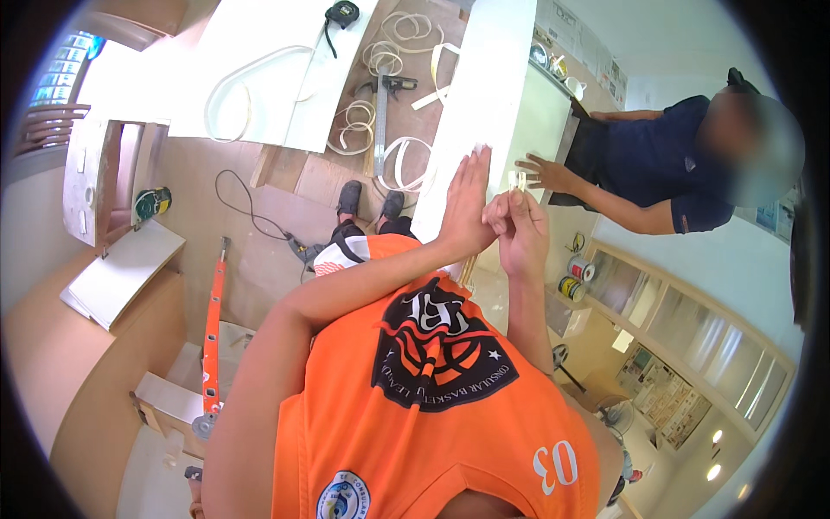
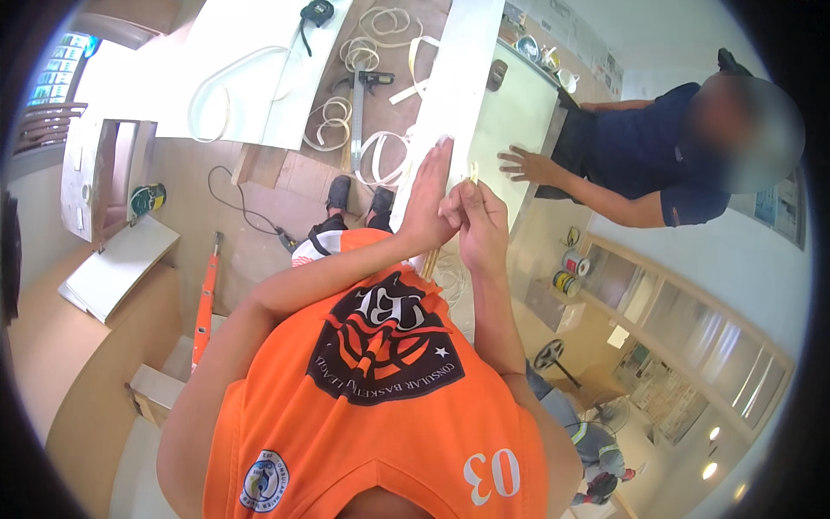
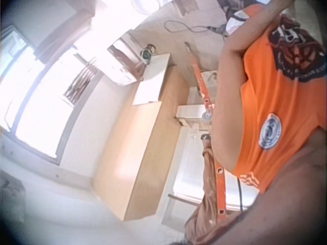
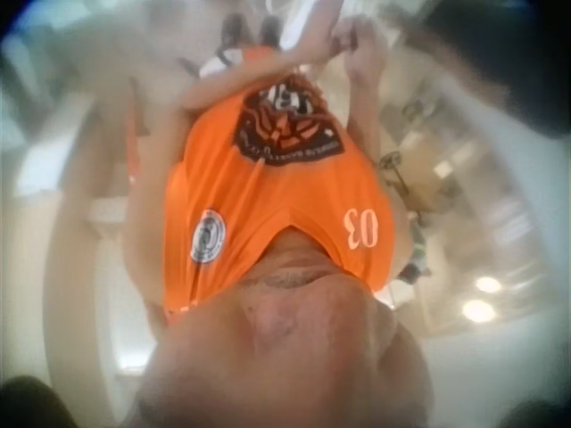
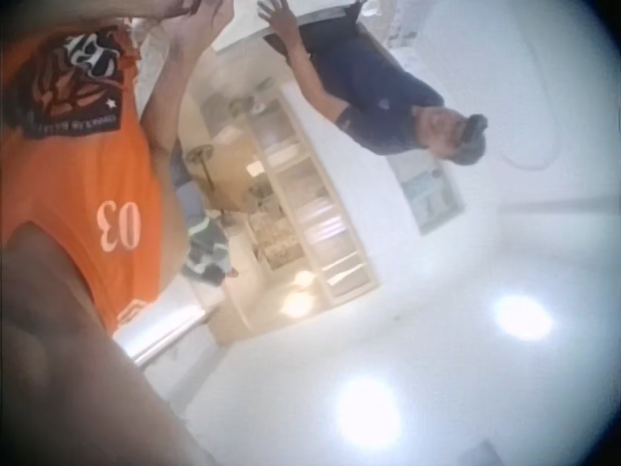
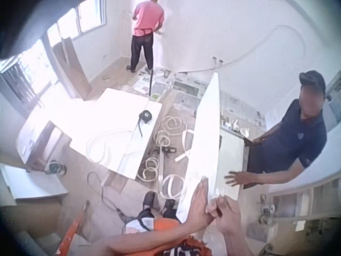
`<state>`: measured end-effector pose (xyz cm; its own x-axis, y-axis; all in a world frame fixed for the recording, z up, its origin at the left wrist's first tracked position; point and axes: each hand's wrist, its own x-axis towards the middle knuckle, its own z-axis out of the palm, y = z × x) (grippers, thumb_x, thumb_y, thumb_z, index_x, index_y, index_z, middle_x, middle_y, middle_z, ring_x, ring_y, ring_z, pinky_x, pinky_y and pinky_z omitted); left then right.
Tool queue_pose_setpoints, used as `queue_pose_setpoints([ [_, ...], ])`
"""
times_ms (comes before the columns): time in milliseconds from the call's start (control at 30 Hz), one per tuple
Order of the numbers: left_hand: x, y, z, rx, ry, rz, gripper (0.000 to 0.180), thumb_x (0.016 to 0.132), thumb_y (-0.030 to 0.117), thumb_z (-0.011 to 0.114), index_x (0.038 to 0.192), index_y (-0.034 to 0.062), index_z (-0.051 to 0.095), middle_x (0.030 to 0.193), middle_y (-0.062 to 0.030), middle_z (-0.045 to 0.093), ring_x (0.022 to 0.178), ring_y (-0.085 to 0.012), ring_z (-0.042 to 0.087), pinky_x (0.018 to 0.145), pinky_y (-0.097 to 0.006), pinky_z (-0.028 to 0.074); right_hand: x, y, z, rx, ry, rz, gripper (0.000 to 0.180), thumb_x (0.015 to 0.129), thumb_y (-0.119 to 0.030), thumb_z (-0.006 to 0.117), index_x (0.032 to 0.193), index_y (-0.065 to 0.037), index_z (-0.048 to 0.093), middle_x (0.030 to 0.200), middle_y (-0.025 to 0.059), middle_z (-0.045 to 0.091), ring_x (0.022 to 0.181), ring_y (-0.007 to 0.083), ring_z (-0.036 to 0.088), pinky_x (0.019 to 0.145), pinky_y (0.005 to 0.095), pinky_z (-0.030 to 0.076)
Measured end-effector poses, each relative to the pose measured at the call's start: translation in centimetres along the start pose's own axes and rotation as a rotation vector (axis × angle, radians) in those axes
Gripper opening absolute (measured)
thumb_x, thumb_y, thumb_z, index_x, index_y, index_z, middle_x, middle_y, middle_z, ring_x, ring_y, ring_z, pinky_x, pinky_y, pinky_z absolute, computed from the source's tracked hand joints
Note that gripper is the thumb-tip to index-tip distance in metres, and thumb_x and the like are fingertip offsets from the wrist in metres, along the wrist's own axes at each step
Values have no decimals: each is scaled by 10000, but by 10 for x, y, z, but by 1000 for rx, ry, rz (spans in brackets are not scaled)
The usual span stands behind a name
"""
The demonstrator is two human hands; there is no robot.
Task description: The person applies adhesive tape to the edges of a white cabinet door while standing on a ladder. They peel the backing from the tape and smooth it onto the door frame. Another person in the background assists by holding a cabinet panel.
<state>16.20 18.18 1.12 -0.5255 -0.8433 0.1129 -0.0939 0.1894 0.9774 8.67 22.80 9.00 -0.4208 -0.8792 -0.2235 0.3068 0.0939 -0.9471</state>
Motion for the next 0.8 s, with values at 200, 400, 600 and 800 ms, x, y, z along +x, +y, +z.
queue_pose_setpoints([
  [200, 1, 5, 11, 2, -68, -8, 958, 749, -13, 646, 1557, -66, 132, 1586, -322, 230, 1468, -505, 223, 1215, -516, 212, 15, -20, -27, 19, -82, 85, 358, 1069, -244, 522, 813, 3, 560, 683, 25, 491, 611, 114, 411, 620, 275, 380],
  [400, 5, 6, 15, -31, -65, -43, 942, 776, -19, 617, 1563, -66, 102, 1602, -315, 197, 1480, -504, 194, 1207, -533, 203, 20, -31, -33, -47, -111, 80, 349, 1068, -205, 519, 797, 13, 550, 690, 48, 522, 608, 118, 428, 601, 270, 366],
  [600, 6, 8, 11, -55, -110, -116, 965, 754, -34, 601, 1566, -66, 81, 1610, -308, 175, 1492, -497, 164, 1211, -536, 190, 24, -37, -20, -30, -39, 14, 371, 1068, -197, 517, 764, 16, 531, 641, 26, 453, 564, 128, 394, 569, 291, 372],
  [800, 6, 10, 9, -66, -113, -120, 968, 736, -45, 574, 1570, -57, 82, 1616, -295, 164, 1502, -489, 138, 1213, -545, 176, 33, -41, -19, 33, -24, -23, 376, 1068, -200, 513, 754, 5, 525, 610, 9, 413, 524, 117, 365, 537, 298, 356],
])
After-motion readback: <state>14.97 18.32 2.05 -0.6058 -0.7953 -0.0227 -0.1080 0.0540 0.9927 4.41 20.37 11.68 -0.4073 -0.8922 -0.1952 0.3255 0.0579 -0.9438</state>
